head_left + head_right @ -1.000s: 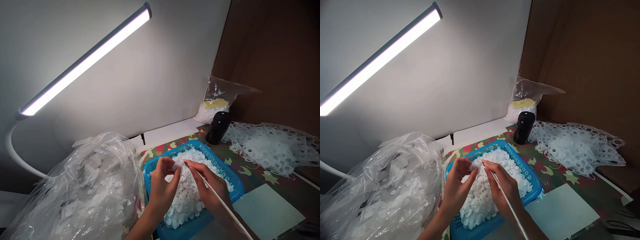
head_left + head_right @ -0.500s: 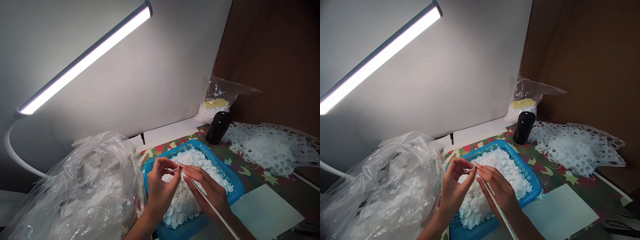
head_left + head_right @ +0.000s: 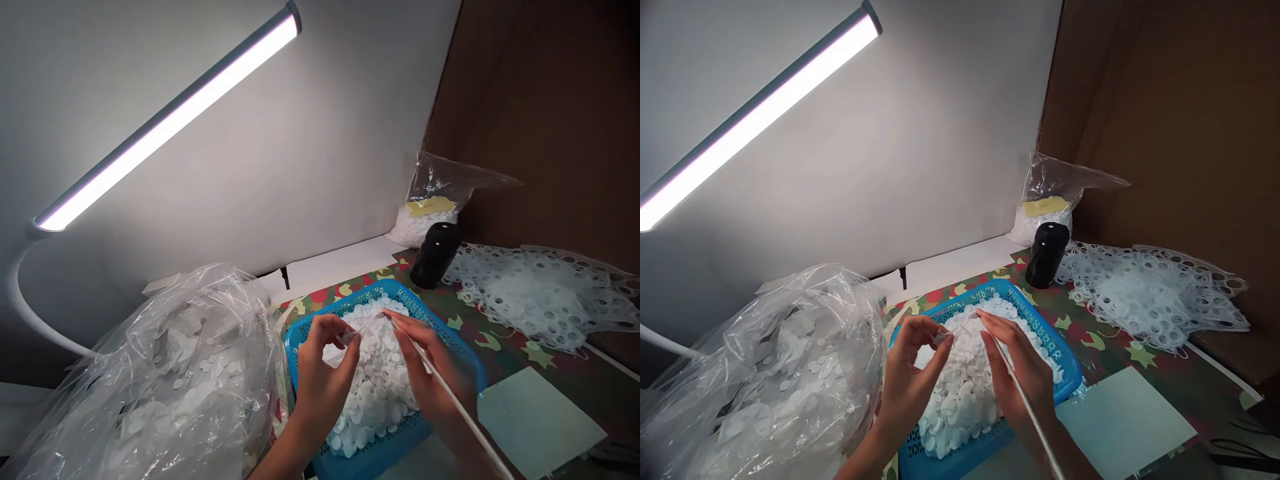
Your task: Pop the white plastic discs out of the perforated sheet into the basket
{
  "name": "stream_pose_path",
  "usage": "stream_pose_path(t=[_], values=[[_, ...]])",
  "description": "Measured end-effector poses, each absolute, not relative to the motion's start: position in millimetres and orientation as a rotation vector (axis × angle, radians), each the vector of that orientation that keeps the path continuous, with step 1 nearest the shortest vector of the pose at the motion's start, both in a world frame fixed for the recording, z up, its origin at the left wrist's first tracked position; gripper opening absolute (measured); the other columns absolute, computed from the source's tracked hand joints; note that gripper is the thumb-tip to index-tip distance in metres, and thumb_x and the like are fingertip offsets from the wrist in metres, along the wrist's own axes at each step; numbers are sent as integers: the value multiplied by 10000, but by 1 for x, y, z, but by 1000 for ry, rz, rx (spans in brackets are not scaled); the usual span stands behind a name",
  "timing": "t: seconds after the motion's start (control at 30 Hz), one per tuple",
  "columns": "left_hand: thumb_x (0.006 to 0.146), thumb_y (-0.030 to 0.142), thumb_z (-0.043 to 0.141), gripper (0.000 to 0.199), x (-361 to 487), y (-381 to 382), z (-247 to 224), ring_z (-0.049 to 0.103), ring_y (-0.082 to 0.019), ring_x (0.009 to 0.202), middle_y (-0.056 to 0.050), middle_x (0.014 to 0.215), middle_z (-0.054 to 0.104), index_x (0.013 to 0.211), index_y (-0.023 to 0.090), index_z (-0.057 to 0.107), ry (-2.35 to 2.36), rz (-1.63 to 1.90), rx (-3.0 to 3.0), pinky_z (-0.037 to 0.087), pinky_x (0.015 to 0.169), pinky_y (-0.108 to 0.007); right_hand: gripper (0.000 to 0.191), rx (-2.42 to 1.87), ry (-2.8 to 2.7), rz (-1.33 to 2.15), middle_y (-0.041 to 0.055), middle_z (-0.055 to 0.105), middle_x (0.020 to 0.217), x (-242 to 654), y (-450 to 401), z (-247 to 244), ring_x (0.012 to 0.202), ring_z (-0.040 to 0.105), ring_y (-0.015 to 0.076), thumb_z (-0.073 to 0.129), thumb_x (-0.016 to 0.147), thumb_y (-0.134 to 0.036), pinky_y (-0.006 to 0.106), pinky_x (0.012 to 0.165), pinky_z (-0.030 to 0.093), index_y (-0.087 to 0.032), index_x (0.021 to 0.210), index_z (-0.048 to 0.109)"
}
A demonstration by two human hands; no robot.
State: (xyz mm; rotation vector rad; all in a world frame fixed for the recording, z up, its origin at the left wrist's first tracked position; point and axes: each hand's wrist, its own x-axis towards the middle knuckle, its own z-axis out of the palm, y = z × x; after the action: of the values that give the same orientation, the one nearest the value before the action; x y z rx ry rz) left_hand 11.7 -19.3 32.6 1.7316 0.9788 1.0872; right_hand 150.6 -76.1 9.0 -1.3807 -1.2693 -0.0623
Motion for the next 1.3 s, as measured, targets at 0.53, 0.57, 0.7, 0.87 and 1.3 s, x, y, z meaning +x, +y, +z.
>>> stream_pose_path(t=[0.53, 0.57, 0.7, 0.87, 1.3], values=[[839, 207, 604, 126, 7, -5, 35, 657, -176, 844, -46, 909, 710, 857, 180, 726, 823, 993, 1367, 573, 743, -276, 168, -1531, -1239, 205, 33, 708, 1010, 175, -82, 13, 943, 671, 216, 541, 902, -330, 300, 776, 569, -259, 1013, 646], [840, 211, 603, 140, 7, -5, 36, 660, -177, 848, -48, 918, 717, 869, 182, 736, 834, 977, 1363, 574, 744, -273, 171, -1535, -1234, 253, 29, 711, 1007, 174, -83, 13, 932, 675, 210, 543, 901, -338, 283, 757, 571, -266, 1018, 645], [818, 233, 647, 147, 8, -6, 37, 666, -179, 850, -46, 944, 722, 927, 202, 741, 876, 925, 1368, 574, 727, -258, 171, -1437, -1260, 347, 43, 704, 1043, 166, -85, 16, 976, 662, 209, 536, 907, -322, 288, 804, 565, -256, 1023, 642], [803, 213, 672, 177, 9, -7, 35, 666, -180, 871, -41, 977, 716, 970, 224, 729, 869, 957, 1448, 563, 728, -242, 138, -1356, -1350, 366, 56, 691, 1052, 152, -84, 20, 988, 657, 206, 525, 909, -266, 293, 819, 563, -239, 984, 638], [811, 172, 667, 229, 10, -13, 32, 675, -180, 910, -41, 1042, 700, 1017, 254, 723, 883, 1041, 1636, 574, 722, -241, 143, -1335, -1391, 247, 50, 681, 1017, 144, -78, 16, 989, 640, 199, 496, 917, -240, 312, 864, 527, -235, 961, 633]])
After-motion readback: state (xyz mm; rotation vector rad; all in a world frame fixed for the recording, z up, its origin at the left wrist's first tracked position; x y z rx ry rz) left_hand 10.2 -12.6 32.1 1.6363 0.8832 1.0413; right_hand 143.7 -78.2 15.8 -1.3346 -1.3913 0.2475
